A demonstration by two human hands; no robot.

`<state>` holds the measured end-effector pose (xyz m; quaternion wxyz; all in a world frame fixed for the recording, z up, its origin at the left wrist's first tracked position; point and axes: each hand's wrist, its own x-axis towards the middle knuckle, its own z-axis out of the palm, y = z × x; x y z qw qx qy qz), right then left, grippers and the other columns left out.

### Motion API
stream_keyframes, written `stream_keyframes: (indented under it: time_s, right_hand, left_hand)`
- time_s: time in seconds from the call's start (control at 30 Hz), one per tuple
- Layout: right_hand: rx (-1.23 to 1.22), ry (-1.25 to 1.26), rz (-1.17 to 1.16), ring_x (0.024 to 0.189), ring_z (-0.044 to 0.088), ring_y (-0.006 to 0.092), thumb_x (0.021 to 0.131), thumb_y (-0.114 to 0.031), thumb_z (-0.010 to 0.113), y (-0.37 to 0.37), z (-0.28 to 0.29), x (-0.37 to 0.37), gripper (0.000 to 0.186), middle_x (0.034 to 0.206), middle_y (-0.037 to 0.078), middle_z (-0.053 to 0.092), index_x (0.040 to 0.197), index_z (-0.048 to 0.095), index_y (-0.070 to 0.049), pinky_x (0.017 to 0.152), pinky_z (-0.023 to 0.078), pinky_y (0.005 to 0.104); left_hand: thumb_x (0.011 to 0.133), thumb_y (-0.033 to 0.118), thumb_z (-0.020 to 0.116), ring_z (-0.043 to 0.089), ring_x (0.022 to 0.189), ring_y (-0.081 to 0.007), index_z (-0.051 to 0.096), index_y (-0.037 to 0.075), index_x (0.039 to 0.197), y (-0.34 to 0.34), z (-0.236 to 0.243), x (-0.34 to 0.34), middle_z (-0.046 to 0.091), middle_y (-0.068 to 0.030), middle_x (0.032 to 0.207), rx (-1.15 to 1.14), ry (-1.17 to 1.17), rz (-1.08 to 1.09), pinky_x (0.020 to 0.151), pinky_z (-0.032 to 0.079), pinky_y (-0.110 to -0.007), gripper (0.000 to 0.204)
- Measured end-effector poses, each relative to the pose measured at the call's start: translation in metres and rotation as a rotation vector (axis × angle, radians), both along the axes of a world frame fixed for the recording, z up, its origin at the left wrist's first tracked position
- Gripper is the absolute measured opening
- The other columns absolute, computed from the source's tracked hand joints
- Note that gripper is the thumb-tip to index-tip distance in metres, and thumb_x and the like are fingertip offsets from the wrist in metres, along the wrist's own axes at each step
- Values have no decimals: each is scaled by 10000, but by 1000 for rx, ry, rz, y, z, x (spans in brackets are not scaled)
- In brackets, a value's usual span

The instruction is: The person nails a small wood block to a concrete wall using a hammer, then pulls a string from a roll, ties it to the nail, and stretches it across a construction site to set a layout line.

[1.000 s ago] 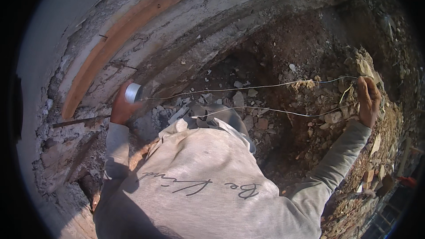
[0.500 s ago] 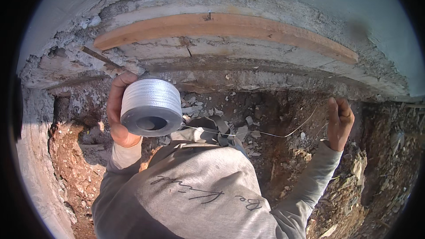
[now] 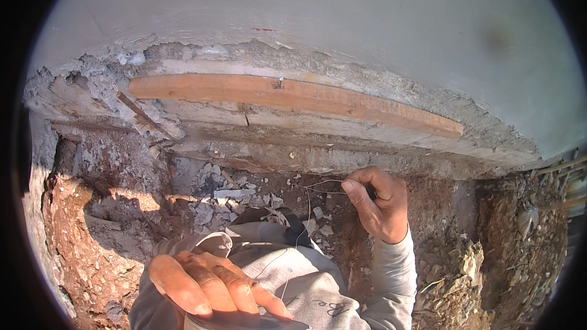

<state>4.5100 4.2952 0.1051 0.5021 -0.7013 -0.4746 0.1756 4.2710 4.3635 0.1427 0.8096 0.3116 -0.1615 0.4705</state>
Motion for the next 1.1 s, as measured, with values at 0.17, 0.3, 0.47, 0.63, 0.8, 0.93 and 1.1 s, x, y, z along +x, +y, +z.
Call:
stream_keyframes:
  time_s: [0.17,0.3,0.47,0.63,0.8,0.93,1.1]
  right_hand:
    - [49,-18,208,599,573,83,893,-196,721,33,16,-7,198,715,51,658,862,668,-8,537,452,240]
    - [22,-84,322,577,566,93,903,-203,705,62,12,-3,186,715,43,653,897,683,-18,525,442,240]
    - [-67,-201,420,694,605,128,893,-173,709,49,8,19,164,777,66,675,921,696,-12,608,473,297]
    - [-163,-163,217,699,587,119,895,-146,703,20,-10,59,136,791,49,675,917,705,-12,629,473,297]
    - [-273,-98,124,704,581,101,908,-131,686,7,-15,72,122,810,26,686,951,703,-18,633,475,292]
    - [-252,-43,272,702,570,86,920,-126,670,28,-22,38,125,800,28,678,972,697,-15,631,471,268]
    - [-123,-58,371,683,557,96,917,-126,675,66,-19,-9,137,776,32,656,964,686,2,613,464,264]
  left_hand:
    - [838,490,727,635,1059,-303,486,-37,1269,92,-49,50,620,-212,1145,336,282,317,930,509,-412,723]
    - [893,317,692,618,869,-171,594,-23,1155,80,-74,83,642,-113,1000,325,721,170,773,493,-290,441]
    - [951,88,530,363,571,-2,676,-12,917,103,-92,59,587,30,717,345,922,310,496,272,-198,180]
    - [963,184,582,260,523,3,653,9,966,159,-140,-12,395,93,629,-31,943,519,455,199,-198,189]
    - [893,114,573,547,849,-178,635,-22,1115,209,-225,-103,603,-70,939,536,1558,1023,759,440,-324,268]
    - [821,113,563,439,1307,-335,458,-1,1389,144,-157,-22,487,-201,1372,695,1378,757,1119,294,-418,588]
    - [899,165,602,571,1029,-148,509,-19,1320,76,-115,79,593,-125,1168,136,712,35,901,459,-303,469]
